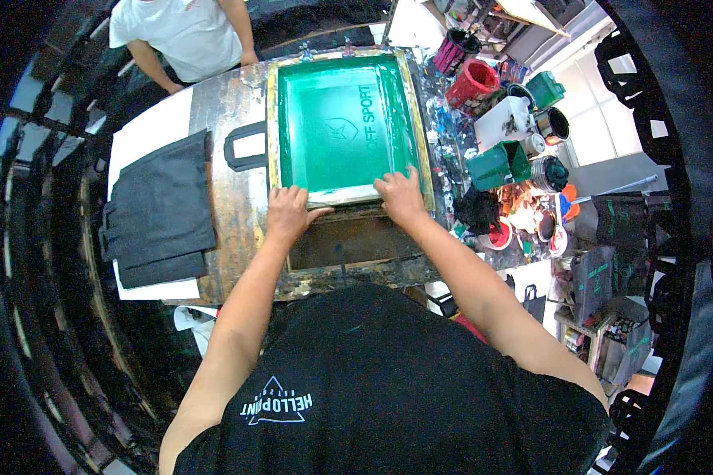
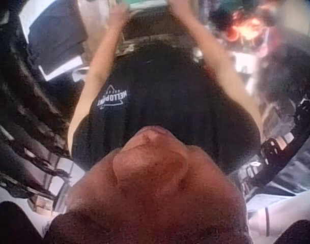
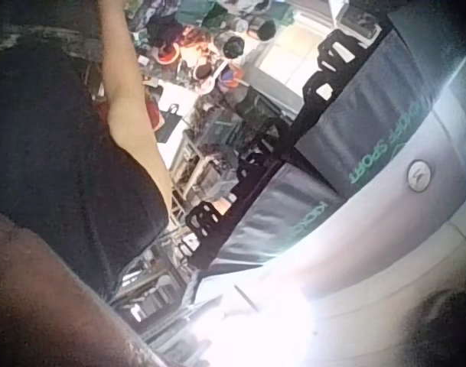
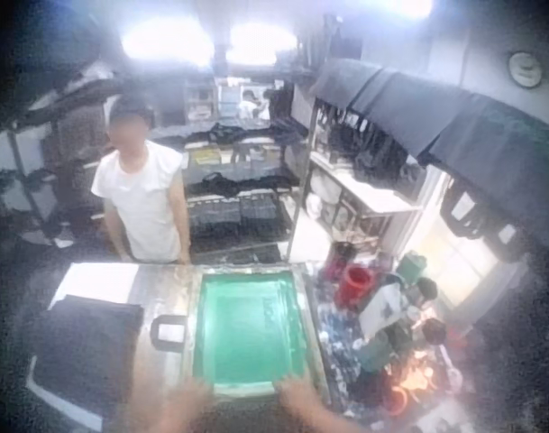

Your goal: The person is screen-printing logos onto black tote bags by placing a bag on the work surface, lowering a screen frame over it, and using a squeegee to spread green ink across the design.

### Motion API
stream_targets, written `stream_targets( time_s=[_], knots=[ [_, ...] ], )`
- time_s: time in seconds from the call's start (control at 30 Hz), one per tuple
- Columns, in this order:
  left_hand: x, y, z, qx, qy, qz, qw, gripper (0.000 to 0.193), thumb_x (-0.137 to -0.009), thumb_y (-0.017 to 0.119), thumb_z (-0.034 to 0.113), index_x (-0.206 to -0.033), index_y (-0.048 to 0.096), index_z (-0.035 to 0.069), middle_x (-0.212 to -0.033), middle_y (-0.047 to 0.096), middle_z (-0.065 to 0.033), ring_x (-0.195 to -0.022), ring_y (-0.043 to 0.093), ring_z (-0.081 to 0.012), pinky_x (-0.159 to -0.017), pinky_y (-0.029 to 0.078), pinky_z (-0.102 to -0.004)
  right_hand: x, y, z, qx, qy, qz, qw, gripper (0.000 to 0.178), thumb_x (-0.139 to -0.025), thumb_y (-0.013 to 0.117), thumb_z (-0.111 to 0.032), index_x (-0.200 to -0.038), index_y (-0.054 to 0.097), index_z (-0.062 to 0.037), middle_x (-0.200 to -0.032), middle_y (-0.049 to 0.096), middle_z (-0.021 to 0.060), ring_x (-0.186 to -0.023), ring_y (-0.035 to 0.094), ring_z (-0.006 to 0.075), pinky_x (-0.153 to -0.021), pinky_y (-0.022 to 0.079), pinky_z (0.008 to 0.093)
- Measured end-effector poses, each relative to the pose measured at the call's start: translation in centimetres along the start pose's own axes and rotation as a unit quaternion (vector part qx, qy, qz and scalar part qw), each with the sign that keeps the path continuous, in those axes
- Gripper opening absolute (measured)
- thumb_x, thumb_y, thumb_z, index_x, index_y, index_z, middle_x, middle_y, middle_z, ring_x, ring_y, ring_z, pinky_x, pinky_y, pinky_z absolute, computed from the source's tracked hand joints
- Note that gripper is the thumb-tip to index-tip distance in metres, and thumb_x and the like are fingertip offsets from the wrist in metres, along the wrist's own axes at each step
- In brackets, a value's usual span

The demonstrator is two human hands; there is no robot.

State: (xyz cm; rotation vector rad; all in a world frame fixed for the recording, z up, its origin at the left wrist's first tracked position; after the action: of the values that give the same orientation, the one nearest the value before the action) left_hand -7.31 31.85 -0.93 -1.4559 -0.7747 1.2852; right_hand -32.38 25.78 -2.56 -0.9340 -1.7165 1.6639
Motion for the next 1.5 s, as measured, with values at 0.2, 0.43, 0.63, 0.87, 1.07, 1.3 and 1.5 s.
stream_targets(
  time_s=[0.2,0.43,0.63,0.87,1.07,1.3,1.5],
  knots=[
    [-1.2,-0.8,-1.0,0.054,-0.086,-0.135,0.986,0.073,-0.081,0.072,0.068,-0.113,0.068,0.003,-0.101,0.066,-0.0138,-0.1,0.062,-0.0329,-0.092,0.045,-0.0449,-1.5,-1.0,0.7,-0.02,-0.033,-0.077,0.996,0.052,-0.079,0.081,-0.028,-0.126,0.062,-0.0146,-0.104,0.069,0.0091,-0.106,0.066,0.0283,-0.098,0.041,0.0528],
    [8.9,1.3,-4.9,0.093,-0.263,-0.102,0.955,0.098,-0.064,0.092,0.055,-0.137,0.056,0.001,-0.134,0.052,-0.0216,-0.128,0.048,-0.0411,-0.109,0.039,-0.0524,2.7,-0.2,-1.3,0.004,-0.108,0.012,0.994,0.048,-0.088,0.07,-0.027,-0.134,0.058,-0.0245,-0.124,0.059,0.0134,-0.107,0.061,0.03,-0.102,0.041,0.0537],
    [10.3,3.4,-6.8,0.115,-0.244,-0.052,0.962,0.067,-0.062,0.092,0.046,-0.117,0.075,0.012,-0.119,0.061,-0.0082,-0.111,0.053,-0.0311,-0.11,0.034,-0.0513,3.0,-0.8,-3.9,-0.019,-0.038,0.021,0.999,0.05,-0.084,0.063,-0.01,-0.134,0.058,-0.0145,-0.121,0.06,0.0089,-0.113,0.058,0.0263,-0.106,0.036,0.0575],
    [10.3,0.6,-6.9,0.353,-0.316,0.047,0.879,0.065,-0.074,0.091,0.021,-0.131,0.066,0.001,-0.117,0.07,-0.0113,-0.094,0.066,-0.0271,-0.082,0.053,-0.0417,-0.2,-10.8,-4.2,-0.065,-0.009,0.123,0.99,0.048,-0.084,0.068,-0.011,-0.132,0.061,-0.0152,-0.115,0.06,0.0102,-0.111,0.058,0.028,-0.106,0.033,0.0564],
    [-2.3,-12.5,-6.2,0.489,-0.279,0.246,0.789,0.056,-0.092,0.08,0.011,-0.141,0.057,-0.002,-0.121,0.067,-0.0116,-0.1,0.063,-0.012,-0.082,0.051,-0.0245,-7.9,-22.1,-2.5,0.019,-0.014,0.255,0.967,0.042,-0.085,0.068,-0.041,-0.118,0.066,-0.014,-0.109,0.061,0.0124,-0.108,0.058,0.0293,-0.103,0.032,0.055],
    [-6.5,-5.8,-10.0,0.35,-0.281,0.212,0.868,0.084,-0.089,0.082,0.024,-0.152,0.034,-0.007,-0.124,0.058,-0.0227,-0.108,0.059,-0.0296,-0.094,0.049,-0.0392,-16.2,-30.8,-0.5,0.003,-0.032,0.35,0.936,0.055,-0.095,0.057,-0.06,-0.087,0.065,-0.0067,-0.081,0.066,0.0155,-0.086,0.063,0.0333,-0.089,0.04,0.0529],
    [3.0,7.6,-7.5,0.101,-0.416,-0.092,0.899,0.073,-0.088,0.079,0.032,-0.136,0.045,-0.011,-0.121,0.06,-0.0319,-0.112,0.059,-0.0488,-0.101,0.047,-0.0502,-18.5,-32.0,0.5,0.015,-0.008,0.341,0.94,0.057,-0.096,0.054,-0.062,-0.091,0.066,-0.0059,-0.085,0.068,0.0161,-0.089,0.065,0.0335,-0.091,0.04,0.053]
  ],
)
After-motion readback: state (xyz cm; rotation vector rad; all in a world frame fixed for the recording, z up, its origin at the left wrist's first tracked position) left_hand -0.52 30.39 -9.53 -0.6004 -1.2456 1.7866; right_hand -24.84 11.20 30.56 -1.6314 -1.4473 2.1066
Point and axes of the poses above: each hand's wrist, its own x-axis away from the middle knuckle, its own y-axis out of the palm, z = x × y, the point moved 4 cm from there along -x, towards the middle knuckle
